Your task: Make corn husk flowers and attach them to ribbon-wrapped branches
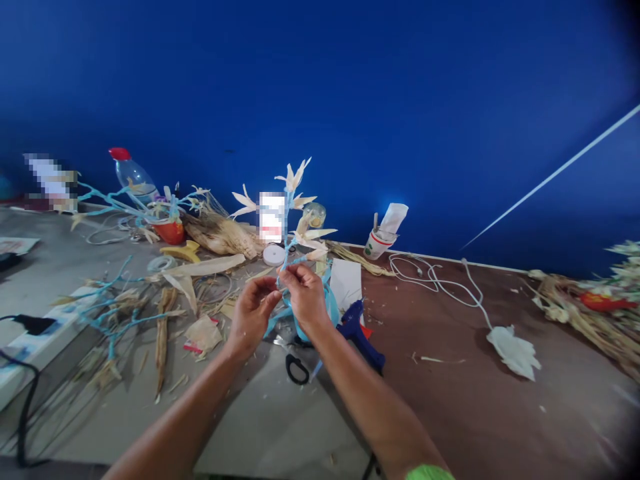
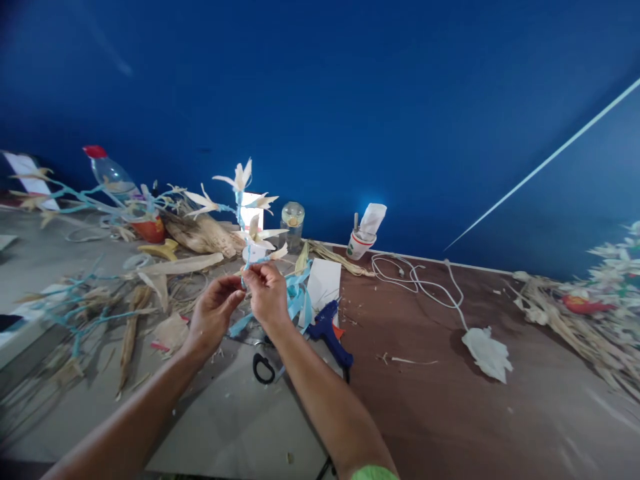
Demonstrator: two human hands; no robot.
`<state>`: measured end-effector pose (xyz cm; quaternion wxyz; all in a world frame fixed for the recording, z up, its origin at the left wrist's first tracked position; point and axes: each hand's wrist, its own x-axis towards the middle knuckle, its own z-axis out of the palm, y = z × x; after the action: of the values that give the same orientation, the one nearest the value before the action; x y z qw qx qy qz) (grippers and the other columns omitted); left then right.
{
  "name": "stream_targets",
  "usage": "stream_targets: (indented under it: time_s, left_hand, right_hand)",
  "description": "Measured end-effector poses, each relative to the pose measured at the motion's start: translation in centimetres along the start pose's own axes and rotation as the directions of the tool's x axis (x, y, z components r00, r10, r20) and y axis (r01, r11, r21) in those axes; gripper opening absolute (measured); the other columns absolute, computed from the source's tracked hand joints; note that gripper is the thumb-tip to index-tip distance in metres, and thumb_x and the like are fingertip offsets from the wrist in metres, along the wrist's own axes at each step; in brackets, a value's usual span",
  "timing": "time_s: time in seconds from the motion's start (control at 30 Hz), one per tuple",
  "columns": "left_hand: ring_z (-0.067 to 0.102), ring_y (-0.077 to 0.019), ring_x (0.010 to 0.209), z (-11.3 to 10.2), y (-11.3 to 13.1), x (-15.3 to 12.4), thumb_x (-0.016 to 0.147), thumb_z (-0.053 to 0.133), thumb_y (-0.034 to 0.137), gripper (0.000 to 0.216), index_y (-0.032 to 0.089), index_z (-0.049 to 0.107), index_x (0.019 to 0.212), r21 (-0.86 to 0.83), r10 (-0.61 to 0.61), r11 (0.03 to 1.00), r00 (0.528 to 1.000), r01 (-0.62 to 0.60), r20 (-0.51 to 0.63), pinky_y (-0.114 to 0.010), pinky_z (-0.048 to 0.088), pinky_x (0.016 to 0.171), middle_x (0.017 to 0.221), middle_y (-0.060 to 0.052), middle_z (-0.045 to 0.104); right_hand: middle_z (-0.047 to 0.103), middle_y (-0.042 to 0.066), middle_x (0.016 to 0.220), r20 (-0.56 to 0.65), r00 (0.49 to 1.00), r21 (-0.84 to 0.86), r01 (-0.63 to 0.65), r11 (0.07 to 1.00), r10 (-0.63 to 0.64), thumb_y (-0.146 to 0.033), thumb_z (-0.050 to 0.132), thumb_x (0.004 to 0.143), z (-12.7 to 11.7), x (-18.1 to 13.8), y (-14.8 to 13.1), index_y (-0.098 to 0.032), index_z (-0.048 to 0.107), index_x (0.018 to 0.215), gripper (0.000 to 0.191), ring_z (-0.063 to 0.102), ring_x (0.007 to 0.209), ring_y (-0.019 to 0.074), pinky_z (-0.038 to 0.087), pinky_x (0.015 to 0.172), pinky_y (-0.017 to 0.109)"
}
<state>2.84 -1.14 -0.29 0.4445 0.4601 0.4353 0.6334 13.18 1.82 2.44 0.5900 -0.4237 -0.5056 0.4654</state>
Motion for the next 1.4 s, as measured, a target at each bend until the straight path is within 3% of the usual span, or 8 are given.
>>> stream_targets:
  time_s: [0.27,0.47,0.77,0.83,0.97,1.0,1.17,1.4]
  left_hand:
    - [0.051,-0.0131,0.067,-0.5,-0.4,0.5,0.066,0.072,0.033,0.021,0.016,0.062,0.074,0.149,-0.010,0.988,0.996,0.024,-0.092,-0.025,0.041,0.067,0.071,0.000,0.060]
    - [0.050,-0.0142,0.065,-0.6,0.4,0.4,0.072,0.067,0.037,0.022,0.015,0.064,0.070,0.012,-0.134,0.991,0.973,0.135,0.189,-0.027,0.040,0.066,0.065,-0.001,0.058]
    - [0.043,-0.0122,0.053,-1.3,0.8,-0.1,0.063,0.075,0.040,0.029,0.016,0.058,0.056,-0.347,-0.247,0.811,0.812,0.472,0.529,-0.027,0.037,0.054,0.053,-0.001,0.047]
    - [0.043,-0.0126,0.049,-1.8,0.8,-0.3,0.060,0.075,0.042,0.031,0.017,0.058,0.052,-0.321,-0.236,0.802,0.761,0.503,0.604,-0.029,0.037,0.053,0.049,-0.001,0.046]
    - [0.049,-0.0172,0.053,-2.8,0.5,0.1,0.067,0.067,0.050,0.035,0.018,0.065,0.053,-0.051,-0.288,0.856,0.555,0.515,0.780,-0.038,0.043,0.065,0.051,-0.006,0.054]
    - [0.051,-0.0180,0.057,-3.0,0.4,0.4,0.070,0.066,0.049,0.034,0.017,0.067,0.056,-0.025,-0.302,0.870,0.573,0.493,0.762,-0.038,0.043,0.070,0.056,-0.008,0.056]
    - [0.056,-0.0174,0.078,-3.1,0.0,2.2,0.071,0.069,0.040,0.024,0.017,0.069,0.077,-0.333,-0.258,0.861,0.894,0.385,0.365,-0.033,0.044,0.079,0.080,-0.007,0.063]
    - [0.056,-0.0162,0.082,-1.1,-0.2,1.1,0.061,0.077,0.035,0.033,0.017,0.068,0.088,-0.247,-0.151,0.948,0.966,0.202,0.210,-0.028,0.042,0.079,0.087,-0.004,0.065]
  right_hand:
    - [0.054,-0.001,0.072,0.043,0.996,-0.084,0.086,0.993,-0.083,-0.031,0.059,0.074,0.6,-0.8,-0.1,-0.020,0.058,0.066,0.014,0.050,0.069,0.0127,0.040,0.067,0.025]
    - [0.048,-0.006,0.054,0.099,0.990,0.109,-0.107,0.988,0.096,-0.030,0.060,0.070,0.4,-0.6,0.0,-0.019,0.055,0.066,0.013,0.043,0.049,0.0085,0.037,0.049,0.022]
    - [0.051,-0.006,0.046,0.418,0.849,0.279,-0.459,0.843,0.324,-0.045,0.066,0.066,0.0,-1.3,-1.6,-0.020,0.057,0.078,0.029,0.046,0.036,0.0098,0.034,0.035,0.020]
    - [0.052,-0.005,0.051,0.405,0.874,0.321,-0.410,0.854,0.268,-0.041,0.069,0.065,0.0,-1.2,-1.8,-0.020,0.059,0.072,0.025,0.045,0.042,0.0083,0.037,0.041,0.021]
    - [0.054,-0.002,0.065,0.292,0.947,0.344,-0.234,0.910,0.133,-0.038,0.070,0.064,-0.2,-0.7,-2.2,-0.019,0.061,0.062,0.021,0.042,0.055,0.0087,0.039,0.057,0.024]
    - [0.055,-0.001,0.066,0.283,0.952,0.330,-0.211,0.920,0.116,-0.038,0.069,0.064,-0.3,-0.5,-2.2,-0.019,0.062,0.062,0.020,0.042,0.057,0.0095,0.039,0.059,0.025]
    - [0.054,-0.001,0.065,0.229,0.971,0.261,-0.136,0.956,0.076,-0.037,0.065,0.068,-1.0,0.2,-2.1,-0.019,0.065,0.066,0.017,0.044,0.061,0.0110,0.039,0.064,0.025]
    - [0.052,-0.002,0.064,0.199,0.979,0.119,-0.060,0.991,0.036,-0.029,0.057,0.074,-0.6,0.1,-1.3,-0.020,0.063,0.068,0.013,0.046,0.062,0.0109,0.040,0.065,0.024]
